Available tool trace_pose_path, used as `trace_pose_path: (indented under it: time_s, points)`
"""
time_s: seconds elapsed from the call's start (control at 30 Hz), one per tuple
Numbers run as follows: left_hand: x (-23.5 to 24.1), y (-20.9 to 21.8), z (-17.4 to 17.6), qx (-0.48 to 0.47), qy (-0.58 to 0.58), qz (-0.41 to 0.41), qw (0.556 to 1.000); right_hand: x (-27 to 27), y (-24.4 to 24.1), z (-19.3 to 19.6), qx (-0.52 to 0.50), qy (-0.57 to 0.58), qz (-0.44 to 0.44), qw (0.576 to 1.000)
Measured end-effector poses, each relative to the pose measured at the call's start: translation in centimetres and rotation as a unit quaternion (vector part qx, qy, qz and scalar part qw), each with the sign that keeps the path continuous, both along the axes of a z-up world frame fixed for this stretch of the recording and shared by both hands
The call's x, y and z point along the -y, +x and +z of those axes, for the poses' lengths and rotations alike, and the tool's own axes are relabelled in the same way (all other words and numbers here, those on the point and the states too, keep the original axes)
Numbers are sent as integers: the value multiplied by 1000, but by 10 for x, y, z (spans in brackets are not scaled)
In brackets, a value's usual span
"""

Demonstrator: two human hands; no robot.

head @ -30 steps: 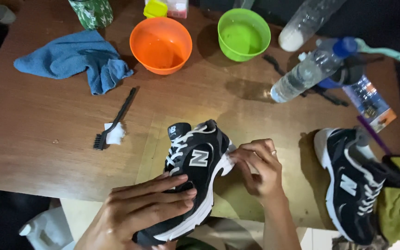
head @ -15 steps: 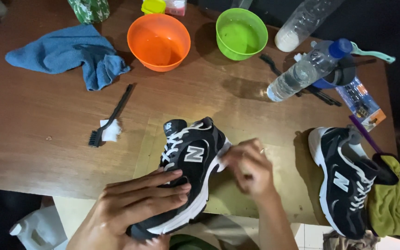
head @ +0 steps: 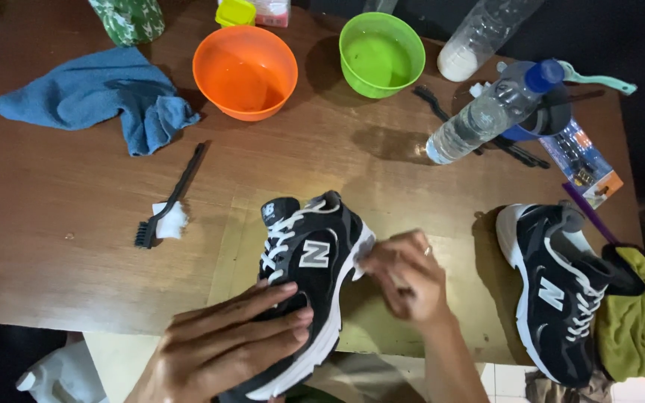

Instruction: The person unties the laces of a black and white sneaker, then uses a wet tissue to wipe the upper, midsole, and outsole. They rotate the shoe to access different sides and continue wiping until the end of the clip.

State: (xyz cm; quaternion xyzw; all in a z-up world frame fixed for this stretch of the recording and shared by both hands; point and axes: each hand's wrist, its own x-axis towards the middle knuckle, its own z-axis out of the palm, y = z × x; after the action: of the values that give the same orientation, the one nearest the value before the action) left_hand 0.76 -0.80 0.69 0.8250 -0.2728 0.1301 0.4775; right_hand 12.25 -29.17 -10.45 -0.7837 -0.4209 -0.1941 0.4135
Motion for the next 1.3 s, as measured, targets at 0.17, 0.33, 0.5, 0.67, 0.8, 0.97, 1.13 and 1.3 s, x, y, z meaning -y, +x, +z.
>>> trace_pose_path:
  time_s: [0.17,0.33,0.5,0.67,0.8,0.97,1.13,1.3]
  points:
    - [-1,-2,-4,-15,-10,5,1000,10,19,-10,-29,-33,-25,999]
    - [6,-6,-23,57,10,64,996,10,22,-18,11,-23,-39,999]
    - [-9,8,-30,20,-10,20,1000,0,24,-20,12,16,-50,999]
    - [-6,15,-38,10,-60,28,998,13,46,-6,29,-43,-62,997]
    - [-6,13,-41,10,-57,15,998,5,22,-15,42,-12,-33,998]
    - [-4,13,-38,30,-19,-15,999,15,19,-23,74,-24,-71,994]
    - [11,6,-33,23,-7,22,999,17,-1,-32,80,-42,-50,995]
    - [16,5,-31,36,9,30,999,11,-3,-41,113,-1,-98,989]
